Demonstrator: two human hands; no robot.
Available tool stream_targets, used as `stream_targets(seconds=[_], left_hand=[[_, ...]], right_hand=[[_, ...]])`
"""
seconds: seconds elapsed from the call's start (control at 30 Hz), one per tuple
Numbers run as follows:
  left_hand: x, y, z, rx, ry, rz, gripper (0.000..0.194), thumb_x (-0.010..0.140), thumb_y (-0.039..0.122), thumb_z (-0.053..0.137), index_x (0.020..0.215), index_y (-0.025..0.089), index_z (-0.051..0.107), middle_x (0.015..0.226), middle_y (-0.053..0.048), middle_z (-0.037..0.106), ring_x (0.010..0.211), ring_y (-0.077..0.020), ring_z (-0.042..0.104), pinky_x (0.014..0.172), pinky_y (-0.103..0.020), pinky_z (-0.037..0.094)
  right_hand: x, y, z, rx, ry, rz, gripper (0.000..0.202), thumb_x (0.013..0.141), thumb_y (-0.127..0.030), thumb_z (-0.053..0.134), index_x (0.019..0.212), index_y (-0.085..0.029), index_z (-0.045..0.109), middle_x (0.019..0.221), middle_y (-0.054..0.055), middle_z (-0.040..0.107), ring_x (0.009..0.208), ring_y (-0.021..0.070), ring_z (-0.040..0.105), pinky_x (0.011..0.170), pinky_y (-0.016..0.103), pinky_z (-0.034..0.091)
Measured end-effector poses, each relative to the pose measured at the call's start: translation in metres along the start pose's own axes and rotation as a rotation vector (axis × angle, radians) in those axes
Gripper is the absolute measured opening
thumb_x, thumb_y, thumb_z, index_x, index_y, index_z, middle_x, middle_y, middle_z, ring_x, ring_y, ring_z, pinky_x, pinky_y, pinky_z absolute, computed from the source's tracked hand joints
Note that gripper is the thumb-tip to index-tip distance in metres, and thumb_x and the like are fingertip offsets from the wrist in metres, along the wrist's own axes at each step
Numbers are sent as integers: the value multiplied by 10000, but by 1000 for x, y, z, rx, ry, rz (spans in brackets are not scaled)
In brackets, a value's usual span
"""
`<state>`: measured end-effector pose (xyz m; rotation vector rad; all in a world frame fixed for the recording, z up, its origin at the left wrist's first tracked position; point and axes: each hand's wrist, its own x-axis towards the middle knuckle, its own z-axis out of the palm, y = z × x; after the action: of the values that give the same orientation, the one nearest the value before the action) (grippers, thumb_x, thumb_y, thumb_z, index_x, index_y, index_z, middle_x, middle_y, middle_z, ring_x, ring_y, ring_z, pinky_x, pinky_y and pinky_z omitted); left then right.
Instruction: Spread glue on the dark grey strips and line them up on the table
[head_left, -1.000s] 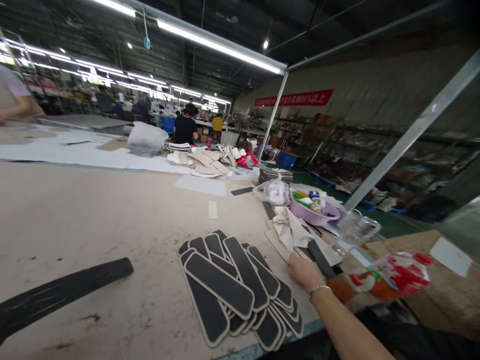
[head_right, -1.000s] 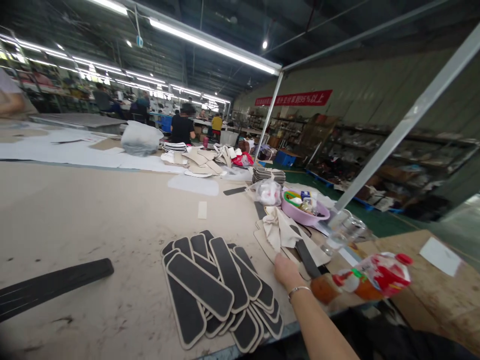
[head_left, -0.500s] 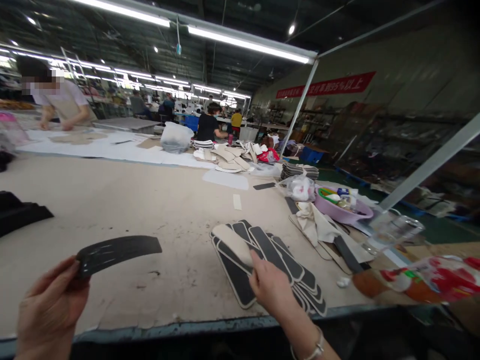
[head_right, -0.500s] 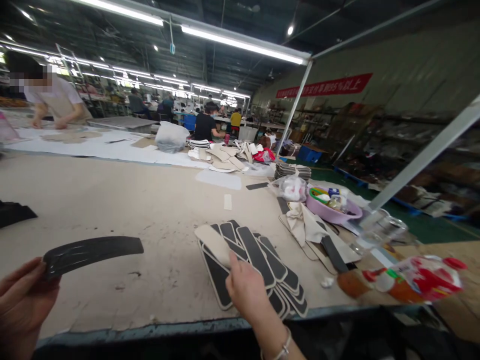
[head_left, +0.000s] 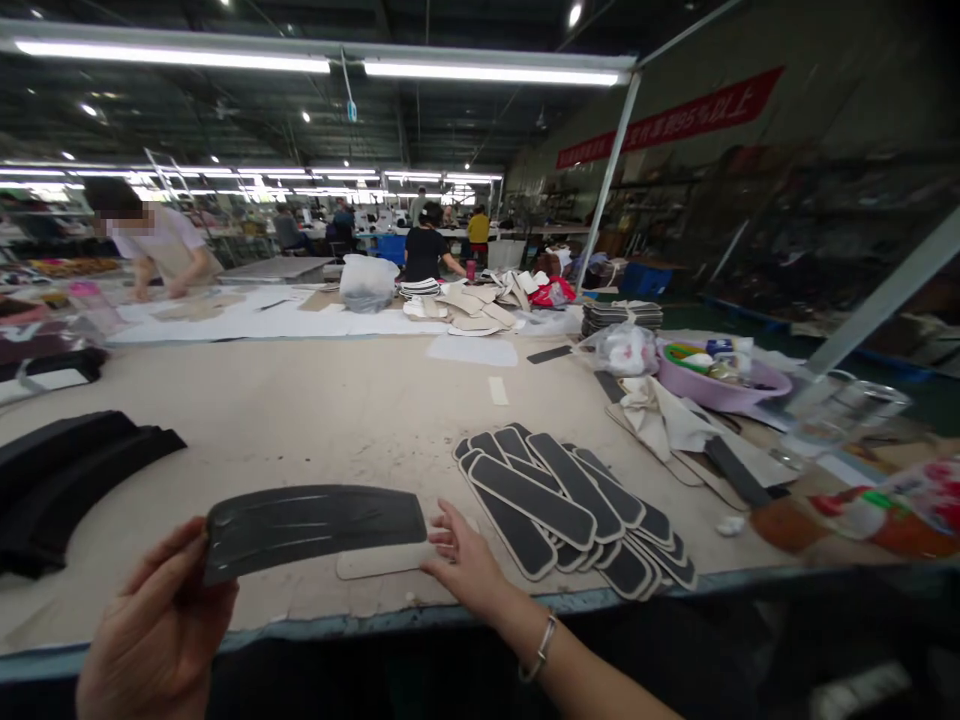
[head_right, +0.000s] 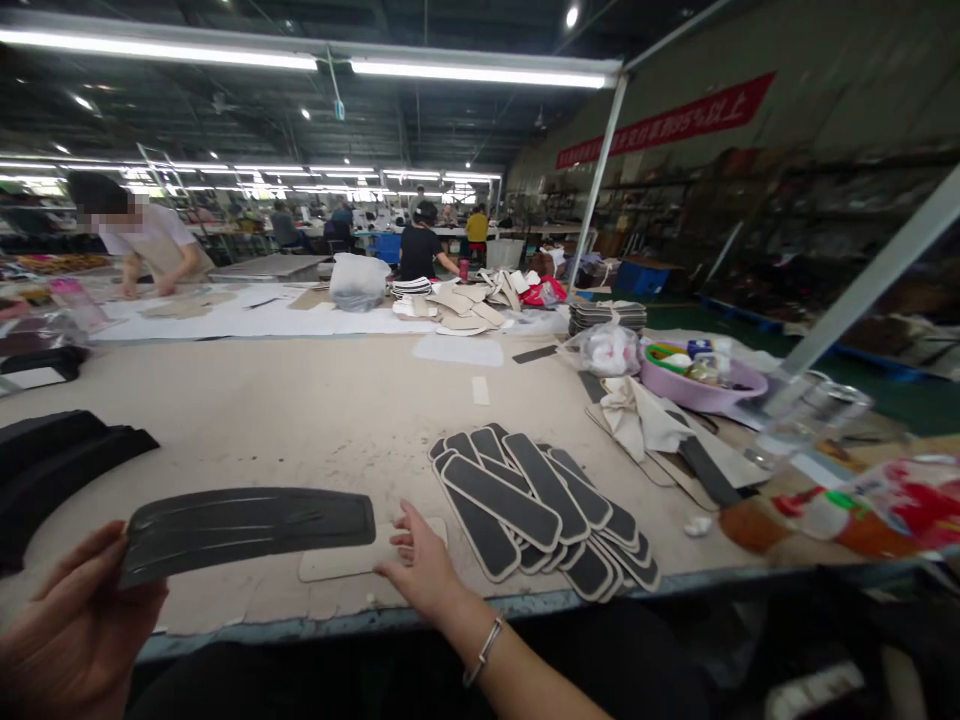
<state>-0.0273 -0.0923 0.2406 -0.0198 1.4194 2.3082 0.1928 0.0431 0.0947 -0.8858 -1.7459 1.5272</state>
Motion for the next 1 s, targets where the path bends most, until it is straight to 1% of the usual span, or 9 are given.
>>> stream_targets(seconds=[0.07, 0.13, 0.27, 0.4, 0.53, 0.63, 0.73, 0.9, 1.0], left_hand=[[-2, -8, 1, 19, -35, -35, 319, 420, 97, 644, 716, 211, 683, 629, 41, 674, 487, -93, 549, 351, -128, 453], [0, -15, 0, 54, -65, -89, 338, 416, 78, 643, 728, 201, 691, 647, 34, 683, 484, -90, 546, 337, -114, 427], [5, -23, -5, 122, -78, -209, 317, 410, 68, 652, 698, 193, 695, 646, 16, 694, 511, -105, 572, 389, -113, 462], [-2, -23, -6, 154, -61, -302, 277, 427, 95, 635, 677, 194, 702, 645, 6, 697, 528, -120, 594, 431, -111, 505], [-17, -24, 2, 140, -34, -407, 283, 456, 62, 586, 693, 164, 702, 674, -22, 699, 568, -116, 616, 489, -94, 528], [-27, -25, 7, 97, 8, -455, 311, 495, 33, 539, 736, 152, 697, 738, -31, 705, 607, -93, 628, 558, -83, 534], [-30, -25, 6, 69, -8, -491, 371, 494, 13, 517, 787, 150, 698, 759, -34, 699, 611, -74, 626, 572, -64, 521], [-28, -30, 2, 49, -38, -434, 387, 479, 32, 538, 798, 176, 703, 834, -19, 700, 658, -66, 629, 641, -48, 514], [-27, -33, 4, 50, -30, -414, 396, 472, 39, 536, 797, 188, 705, 867, -10, 705, 703, -73, 639, 676, -58, 517]], right_hand=[[3, -6, 9, 295, 106, -9, 772, 605, -226, 733, 1298, -227, 391, 1058, 63, 585, 897, 189, 607, 807, 367, 512], [4, -14, 11, 446, 217, -101, 642, 616, -238, 739, 1196, -227, 465, 945, 31, 613, 857, 177, 612, 802, 350, 511], [1, -30, -2, 404, 362, -196, 243, 676, -284, 718, 884, -213, 614, 794, 15, 646, 775, 165, 607, 744, 303, 508], [-2, -35, -18, 290, 364, -156, 106, 681, -280, 700, 731, -197, 658, 707, 5, 650, 684, 155, 597, 662, 276, 500], [-3, -32, -25, 232, 346, -143, 129, 682, -262, 705, 775, -198, 645, 699, -9, 639, 635, 141, 590, 614, 263, 494], [-6, -21, -29, 190, 310, -186, 148, 749, -280, 643, 871, -197, 626, 798, 19, 650, 718, 158, 621, 679, 293, 513], [-15, -3, -31, 163, 265, -185, 222, 780, -263, 577, 992, -198, 573, 897, 44, 628, 808, 170, 634, 750, 331, 522], [-38, 14, -12, 211, 68, -73, 572, 642, -165, 674, 1151, -253, 428, 1154, 68, 523, 937, 175, 614, 811, 362, 526], [-43, 11, 0, 284, 80, -75, 525, 641, -198, 722, 1079, -250, 437, 1090, 55, 551, 903, 168, 612, 763, 330, 535]])
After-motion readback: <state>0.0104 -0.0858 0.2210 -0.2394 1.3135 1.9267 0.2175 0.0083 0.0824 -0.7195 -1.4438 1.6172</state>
